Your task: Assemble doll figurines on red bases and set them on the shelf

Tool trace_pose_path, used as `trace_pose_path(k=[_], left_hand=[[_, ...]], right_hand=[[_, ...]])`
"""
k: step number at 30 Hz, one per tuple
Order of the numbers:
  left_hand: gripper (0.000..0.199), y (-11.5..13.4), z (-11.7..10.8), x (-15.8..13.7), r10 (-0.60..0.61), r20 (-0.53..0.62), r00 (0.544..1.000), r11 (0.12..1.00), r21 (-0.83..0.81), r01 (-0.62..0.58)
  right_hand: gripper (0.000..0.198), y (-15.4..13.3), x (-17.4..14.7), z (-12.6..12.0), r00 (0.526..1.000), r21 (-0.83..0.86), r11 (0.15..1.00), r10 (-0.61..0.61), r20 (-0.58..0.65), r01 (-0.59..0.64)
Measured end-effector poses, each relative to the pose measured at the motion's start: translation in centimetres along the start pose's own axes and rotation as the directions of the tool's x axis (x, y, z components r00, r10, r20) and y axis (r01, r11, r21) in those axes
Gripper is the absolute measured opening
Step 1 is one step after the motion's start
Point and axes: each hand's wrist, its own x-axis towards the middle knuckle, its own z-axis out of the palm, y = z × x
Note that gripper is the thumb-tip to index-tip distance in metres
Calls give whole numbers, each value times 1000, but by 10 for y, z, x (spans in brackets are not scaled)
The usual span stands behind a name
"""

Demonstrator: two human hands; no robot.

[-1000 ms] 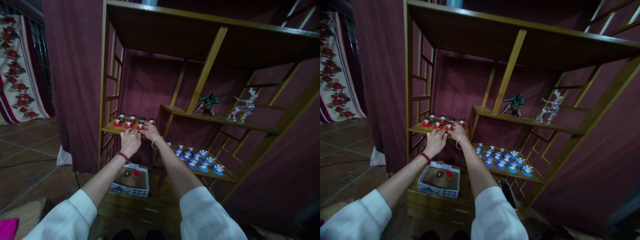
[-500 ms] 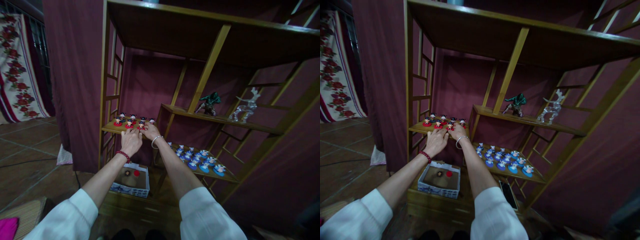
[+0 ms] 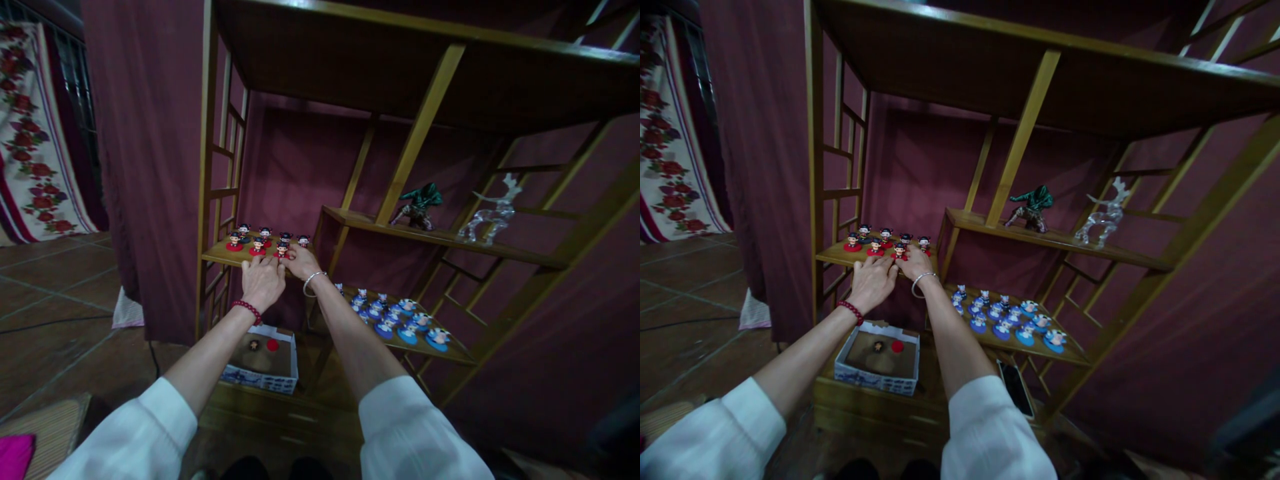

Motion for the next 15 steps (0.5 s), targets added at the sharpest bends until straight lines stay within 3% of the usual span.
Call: trace_pose_path(k=[15], left_hand=[[37, 3, -2, 0, -1, 25, 1000, 1000, 25, 0]], right_hand=[[32, -4, -5, -3, 998, -24, 998, 57, -5, -57]])
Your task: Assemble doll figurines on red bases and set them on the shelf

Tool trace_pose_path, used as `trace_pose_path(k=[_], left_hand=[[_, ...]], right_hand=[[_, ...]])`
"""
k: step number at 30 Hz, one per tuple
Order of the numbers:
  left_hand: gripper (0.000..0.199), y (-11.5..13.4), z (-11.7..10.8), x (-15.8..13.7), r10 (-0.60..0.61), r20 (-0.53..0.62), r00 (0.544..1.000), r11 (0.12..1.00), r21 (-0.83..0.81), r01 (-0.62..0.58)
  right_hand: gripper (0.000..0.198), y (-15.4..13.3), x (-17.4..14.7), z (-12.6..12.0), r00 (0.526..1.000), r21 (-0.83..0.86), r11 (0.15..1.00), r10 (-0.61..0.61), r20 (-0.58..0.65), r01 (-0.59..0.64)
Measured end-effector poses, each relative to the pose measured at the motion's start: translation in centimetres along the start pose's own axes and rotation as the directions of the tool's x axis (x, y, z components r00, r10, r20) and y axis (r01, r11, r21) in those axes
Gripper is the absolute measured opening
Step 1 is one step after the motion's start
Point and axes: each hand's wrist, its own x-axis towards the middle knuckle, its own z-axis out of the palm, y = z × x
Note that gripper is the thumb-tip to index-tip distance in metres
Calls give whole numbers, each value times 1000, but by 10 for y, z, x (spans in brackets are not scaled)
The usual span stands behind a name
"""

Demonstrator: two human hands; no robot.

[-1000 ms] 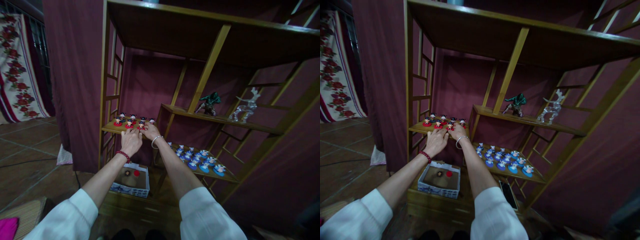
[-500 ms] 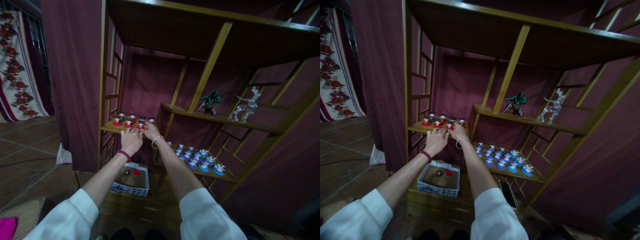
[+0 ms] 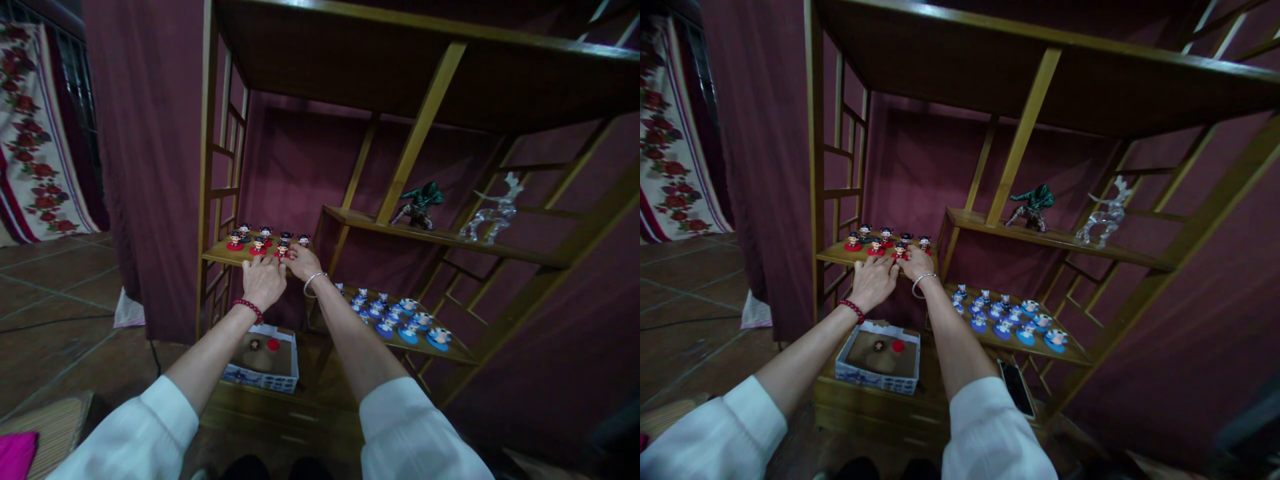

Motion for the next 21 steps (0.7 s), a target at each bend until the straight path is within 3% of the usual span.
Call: trace_pose_path(k=[8, 21], left_hand=[[38, 0, -1, 1, -9, 33, 999, 1000, 10, 8], [35, -2, 5, -3, -8, -19, 1000, 999, -31, 8]], right_hand=[[30, 0, 0, 0, 1000, -5, 1000, 2, 0, -2], [31, -3, -4, 0, 999, -91, 996, -24, -30, 21]])
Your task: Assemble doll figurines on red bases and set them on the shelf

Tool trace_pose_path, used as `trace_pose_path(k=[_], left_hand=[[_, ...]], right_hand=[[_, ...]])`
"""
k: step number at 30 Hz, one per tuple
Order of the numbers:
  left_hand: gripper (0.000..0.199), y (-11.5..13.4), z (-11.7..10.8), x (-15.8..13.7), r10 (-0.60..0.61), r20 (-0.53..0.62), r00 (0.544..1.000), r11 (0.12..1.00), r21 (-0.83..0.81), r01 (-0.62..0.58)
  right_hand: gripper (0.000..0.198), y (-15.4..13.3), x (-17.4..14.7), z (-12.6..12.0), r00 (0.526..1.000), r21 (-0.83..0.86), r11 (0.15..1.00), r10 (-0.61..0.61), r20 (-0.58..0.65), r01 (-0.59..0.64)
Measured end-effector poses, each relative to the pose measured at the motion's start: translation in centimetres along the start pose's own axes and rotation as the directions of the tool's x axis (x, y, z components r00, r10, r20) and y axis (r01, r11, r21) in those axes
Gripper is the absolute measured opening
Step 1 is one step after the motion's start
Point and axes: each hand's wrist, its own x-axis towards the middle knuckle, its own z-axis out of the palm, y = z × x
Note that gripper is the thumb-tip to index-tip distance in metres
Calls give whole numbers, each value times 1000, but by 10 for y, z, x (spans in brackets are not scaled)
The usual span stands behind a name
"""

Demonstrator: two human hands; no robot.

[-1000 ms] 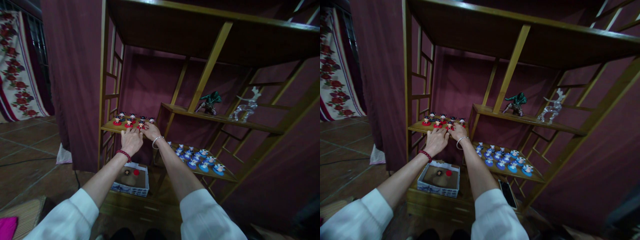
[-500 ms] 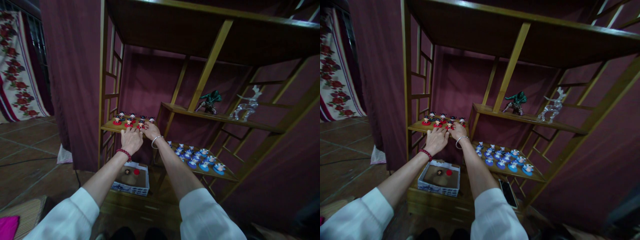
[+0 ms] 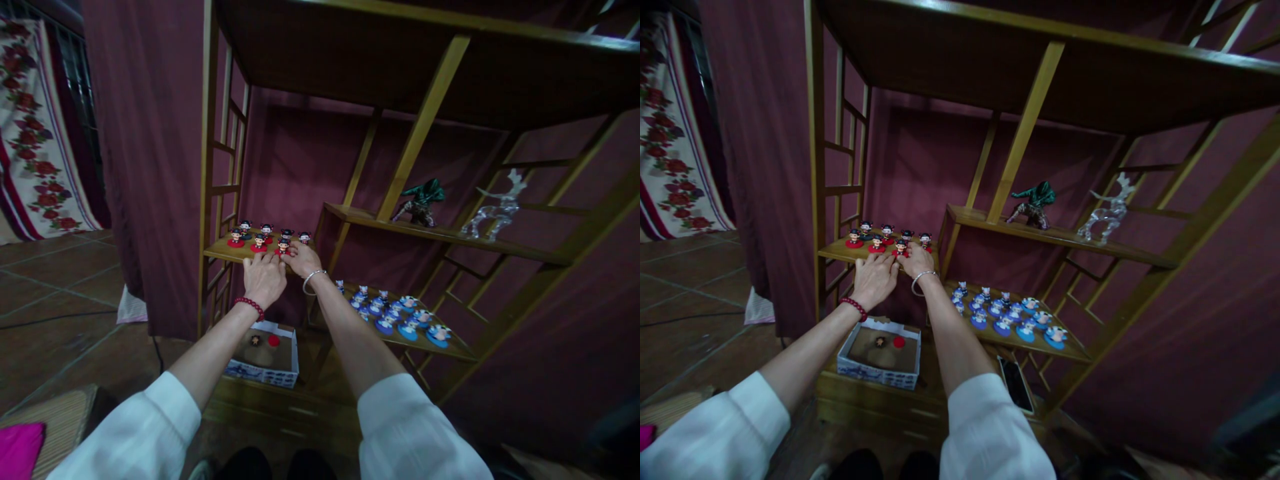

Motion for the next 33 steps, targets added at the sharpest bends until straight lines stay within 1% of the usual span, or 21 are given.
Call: trace_pose_path(k=[3, 8, 12, 17, 23, 28, 33], left_hand=[[35, 0, 0, -3, 5, -8, 1000, 1000, -7, -5], [34, 1, -1, -6, 4, -12, 1000, 1000, -27, -4], [32, 0, -1, -9, 6, -33, 999, 998, -57, -8], [31, -1, -2, -13, 32, -68, 997, 992, -121, -40], [32, -1, -4, -20, 55, -116, 992, 984, -165, -73], [31, 1, -8, -29, 68, -148, 987, 982, -166, -93], [31, 3, -12, -37, 36, -119, 992, 985, -164, -55]], right_hand=[[29, -3, -4, -2, 1000, -36, 999, 0, -24, -1], [34, -9, -13, -6, 999, -47, 999, 2, -40, -3], [33, -14, -21, -9, 997, -74, 997, 12, -78, -18], [33, -14, -29, -9, 995, -53, 999, -6, -102, 1], [23, -17, -43, -10, 988, -23, 1000, 1, -154, -5], [20, -20, -57, -10, 974, -13, 998, -67, -218, 66], [22, -20, -67, -8, 960, 0, 992, -119, -255, 123]])
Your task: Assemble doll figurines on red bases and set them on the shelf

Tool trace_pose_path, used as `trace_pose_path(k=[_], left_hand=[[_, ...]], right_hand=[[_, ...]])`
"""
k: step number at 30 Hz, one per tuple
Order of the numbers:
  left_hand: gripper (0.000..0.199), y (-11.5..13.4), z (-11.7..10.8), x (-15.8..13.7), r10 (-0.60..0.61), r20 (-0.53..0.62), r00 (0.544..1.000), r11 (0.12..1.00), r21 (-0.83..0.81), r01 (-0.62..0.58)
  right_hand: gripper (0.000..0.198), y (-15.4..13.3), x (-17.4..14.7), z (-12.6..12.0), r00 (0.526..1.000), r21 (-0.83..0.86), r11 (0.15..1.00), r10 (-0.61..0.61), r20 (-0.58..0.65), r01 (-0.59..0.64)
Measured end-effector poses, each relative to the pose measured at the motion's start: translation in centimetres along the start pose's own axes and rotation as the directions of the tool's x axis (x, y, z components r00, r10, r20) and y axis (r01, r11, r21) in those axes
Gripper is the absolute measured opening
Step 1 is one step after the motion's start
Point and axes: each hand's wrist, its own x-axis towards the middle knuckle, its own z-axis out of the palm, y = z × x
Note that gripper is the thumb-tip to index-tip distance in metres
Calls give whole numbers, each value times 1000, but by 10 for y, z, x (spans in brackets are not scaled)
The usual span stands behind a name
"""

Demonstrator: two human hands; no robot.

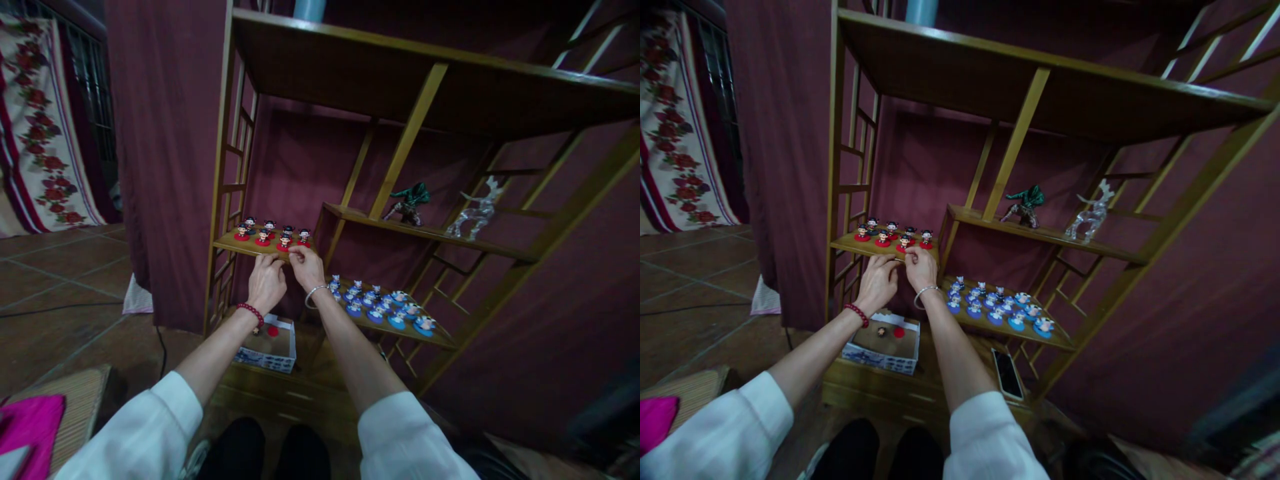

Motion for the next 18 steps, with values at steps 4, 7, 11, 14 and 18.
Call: trace_pose_path(k=[4, 7, 11, 14, 18], left_hand=[[32, 1, -1, -6, -16, 16, 1000, 1000, -9, 16], [32, 1, 0, -10, -27, 30, 999, 999, -19, 28], [32, -2, 4, -17, -48, 57, 997, 999, -22, 49], [31, -5, 8, -24, -60, 92, 994, 998, -22, 62], [30, -9, 15, -36, -98, 142, 985, 994, -32, 103]], right_hand=[[21, -2, -8, -1, 999, -4, 1000, -30, -11, 30], [20, -5, -17, -1, 999, -13, 999, -53, -10, 53], [20, -6, -29, 3, 994, 5, 994, -109, -1, 109], [20, -5, -39, 9, 993, 6, 993, -117, 28, 117], [20, 1, -50, 20, 993, 9, 995, -98, 60, 97]])
